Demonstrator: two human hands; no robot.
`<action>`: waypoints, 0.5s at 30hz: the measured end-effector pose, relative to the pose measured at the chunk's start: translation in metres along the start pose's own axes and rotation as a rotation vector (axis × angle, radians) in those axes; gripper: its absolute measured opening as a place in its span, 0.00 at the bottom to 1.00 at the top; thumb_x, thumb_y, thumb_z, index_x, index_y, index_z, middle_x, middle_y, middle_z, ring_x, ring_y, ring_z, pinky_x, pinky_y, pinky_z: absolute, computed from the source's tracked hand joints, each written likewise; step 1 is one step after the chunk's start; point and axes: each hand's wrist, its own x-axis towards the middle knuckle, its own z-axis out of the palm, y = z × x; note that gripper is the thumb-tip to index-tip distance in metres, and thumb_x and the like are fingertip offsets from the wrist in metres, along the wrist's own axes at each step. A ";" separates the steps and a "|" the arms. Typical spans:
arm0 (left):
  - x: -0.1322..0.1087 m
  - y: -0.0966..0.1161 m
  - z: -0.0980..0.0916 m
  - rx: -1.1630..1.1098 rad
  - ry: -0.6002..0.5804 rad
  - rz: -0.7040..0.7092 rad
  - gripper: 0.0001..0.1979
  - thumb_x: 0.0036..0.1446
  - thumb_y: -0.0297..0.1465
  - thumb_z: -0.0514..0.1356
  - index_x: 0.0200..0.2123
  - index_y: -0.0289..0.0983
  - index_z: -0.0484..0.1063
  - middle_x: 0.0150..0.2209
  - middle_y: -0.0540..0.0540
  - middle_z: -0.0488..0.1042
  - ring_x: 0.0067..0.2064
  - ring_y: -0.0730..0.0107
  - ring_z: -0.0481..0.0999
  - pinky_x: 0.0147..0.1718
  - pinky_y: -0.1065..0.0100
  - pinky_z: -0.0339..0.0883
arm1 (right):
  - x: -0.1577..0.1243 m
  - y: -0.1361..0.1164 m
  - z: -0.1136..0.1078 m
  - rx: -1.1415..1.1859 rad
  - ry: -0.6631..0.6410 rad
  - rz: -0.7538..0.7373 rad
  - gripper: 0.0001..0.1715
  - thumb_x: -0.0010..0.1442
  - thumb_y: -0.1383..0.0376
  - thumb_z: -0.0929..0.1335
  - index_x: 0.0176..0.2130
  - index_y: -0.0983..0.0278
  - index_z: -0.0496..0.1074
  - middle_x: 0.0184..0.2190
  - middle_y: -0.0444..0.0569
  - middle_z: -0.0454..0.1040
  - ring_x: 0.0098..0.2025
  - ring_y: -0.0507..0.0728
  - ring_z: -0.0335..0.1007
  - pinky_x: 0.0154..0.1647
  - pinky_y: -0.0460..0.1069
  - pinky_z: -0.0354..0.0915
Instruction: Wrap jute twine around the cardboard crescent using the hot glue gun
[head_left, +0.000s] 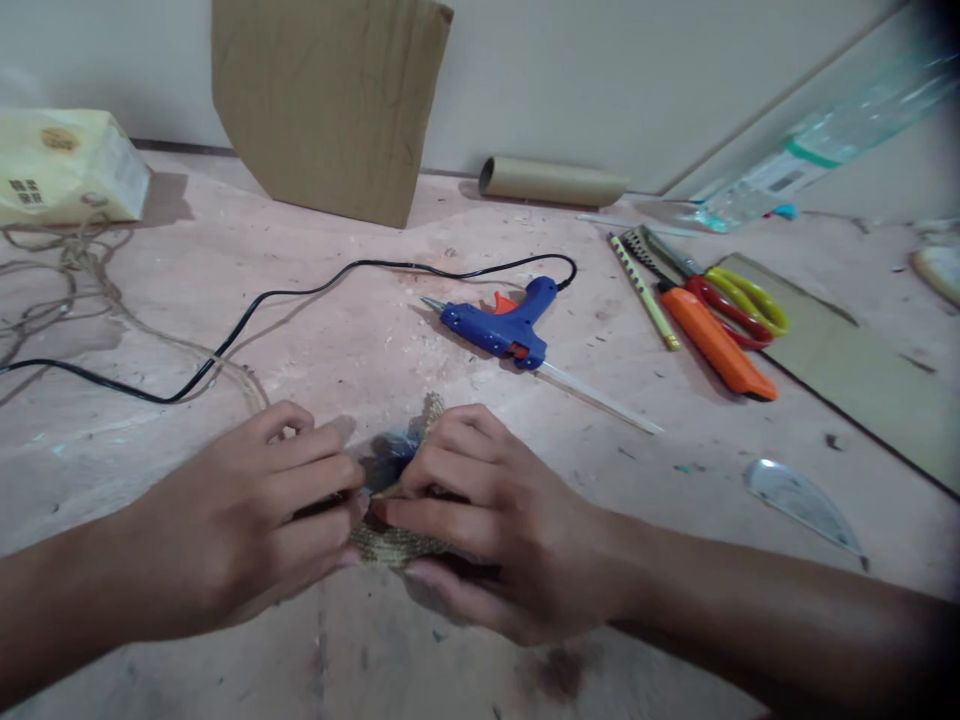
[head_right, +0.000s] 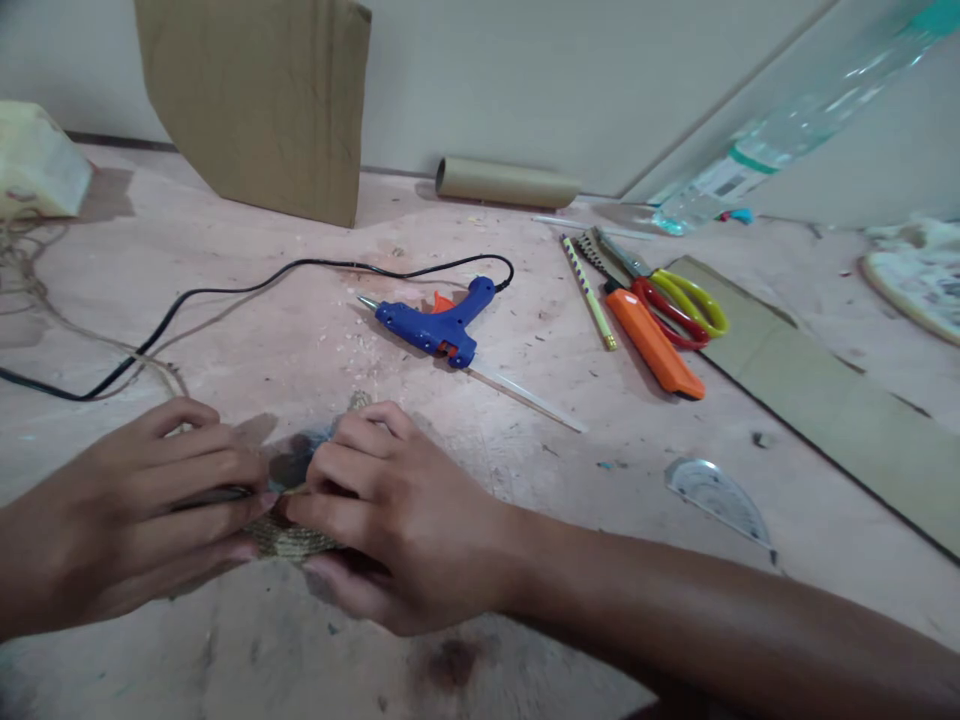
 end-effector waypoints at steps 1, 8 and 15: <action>0.001 0.000 0.000 0.005 0.001 0.004 0.15 0.86 0.28 0.56 0.41 0.41 0.76 0.40 0.52 0.81 0.43 0.63 0.76 0.49 0.54 0.61 | 0.000 -0.001 0.000 -0.008 -0.003 -0.004 0.14 0.82 0.61 0.69 0.59 0.67 0.78 0.47 0.50 0.81 0.48 0.60 0.72 0.60 0.63 0.64; 0.007 0.001 -0.002 -0.035 0.040 0.001 0.16 0.85 0.27 0.57 0.40 0.40 0.78 0.38 0.51 0.80 0.40 0.62 0.74 0.47 0.55 0.64 | -0.001 -0.002 0.000 -0.058 -0.033 0.002 0.15 0.85 0.60 0.66 0.57 0.65 0.79 0.45 0.50 0.82 0.47 0.59 0.71 0.61 0.62 0.63; 0.002 0.001 0.002 -0.077 0.119 -0.092 0.17 0.88 0.38 0.54 0.48 0.42 0.81 0.42 0.50 0.87 0.43 0.61 0.83 0.51 0.54 0.71 | -0.006 -0.001 0.004 0.000 0.055 0.012 0.16 0.85 0.59 0.67 0.60 0.67 0.77 0.45 0.50 0.84 0.47 0.59 0.76 0.60 0.61 0.65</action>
